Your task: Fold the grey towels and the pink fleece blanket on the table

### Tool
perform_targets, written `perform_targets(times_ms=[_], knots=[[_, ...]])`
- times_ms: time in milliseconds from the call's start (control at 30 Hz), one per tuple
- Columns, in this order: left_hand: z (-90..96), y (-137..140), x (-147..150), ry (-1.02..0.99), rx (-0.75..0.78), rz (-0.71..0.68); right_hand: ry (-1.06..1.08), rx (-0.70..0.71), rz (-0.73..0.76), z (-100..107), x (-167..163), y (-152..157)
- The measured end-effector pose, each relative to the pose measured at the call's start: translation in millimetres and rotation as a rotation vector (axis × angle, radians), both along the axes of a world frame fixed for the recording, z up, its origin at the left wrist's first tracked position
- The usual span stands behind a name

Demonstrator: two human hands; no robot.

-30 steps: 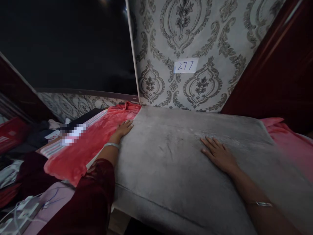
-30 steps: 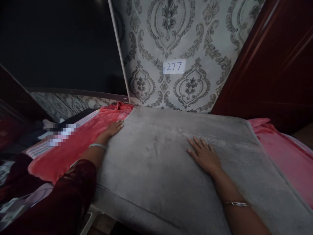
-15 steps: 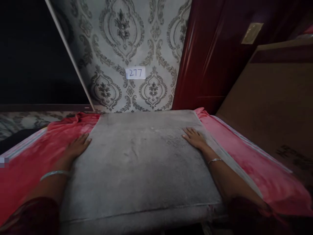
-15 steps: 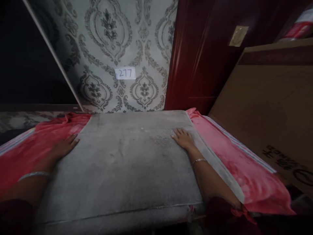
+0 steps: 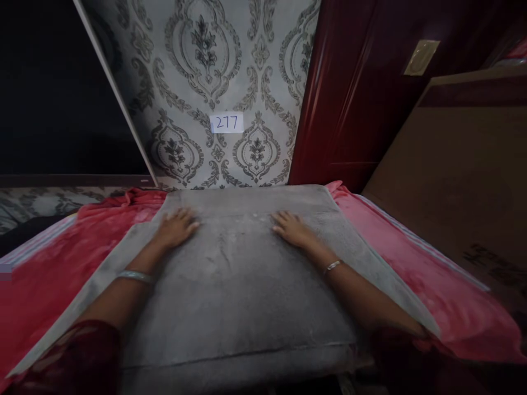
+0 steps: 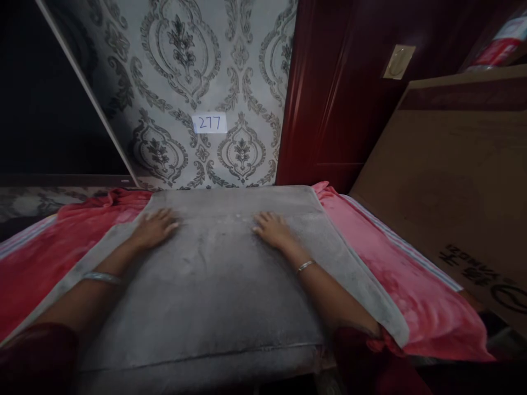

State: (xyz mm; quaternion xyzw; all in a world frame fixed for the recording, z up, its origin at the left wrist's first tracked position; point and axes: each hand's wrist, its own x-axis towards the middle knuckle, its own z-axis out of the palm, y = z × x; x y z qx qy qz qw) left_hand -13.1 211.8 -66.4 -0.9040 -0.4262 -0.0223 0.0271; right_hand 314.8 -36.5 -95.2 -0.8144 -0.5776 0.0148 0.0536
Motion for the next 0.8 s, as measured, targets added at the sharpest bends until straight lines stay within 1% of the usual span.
perform_targets(times_ms=[33, 67, 100, 133, 200, 300, 400, 467, 533, 567, 633, 733, 800], knots=[[-5.3, -9, 15, 0.029, -0.021, -0.081, 0.013, -0.008, 0.092, -3, -13, 12], [-12.0, -17, 26, 0.050, -0.050, -0.112, 0.025, -0.017, 0.157, -7, -23, 20], [-19.0, -23, 33, 0.063, -0.069, -0.127, 0.031, -0.023, 0.189, -10, -29, 25], [-25.5, -26, 38, 0.067, -0.083, -0.125, 0.032, -0.028, 0.189, -12, -31, 27], [-33.9, -30, 40, 0.055, -0.090, -0.109, 0.020, -0.029, 0.143, -14, -20, 22], [-34.1, -28, 36, 0.051, -0.101, -0.109, 0.000, -0.034, 0.006, -13, 20, -2], [-26.9, -16, 23, 0.058, -0.113, -0.042, -0.012, -0.059, -0.221, -16, 66, -32], [-23.2, -2, 6, 0.046, -0.114, 0.074, -0.017, -0.052, -0.364, -21, 88, -49], [-21.6, 14, -15, 0.035, -0.115, 0.207, -0.016, -0.025, -0.446, -30, 102, -59], [-21.3, 21, -25, 0.036, -0.117, 0.253, -0.013, -0.007, -0.461, -34, 106, -61], [-20.9, 33, -44, 0.053, -0.119, 0.281, -0.012, 0.027, -0.457, -42, 110, -62], [-17.4, 45, -62, 0.051, -0.073, 0.243, -0.018, 0.074, -0.438, -47, 115, -59], [-11.8, 53, -68, 0.024, -0.021, 0.230, -0.033, 0.070, -0.424, -45, 121, -59]])
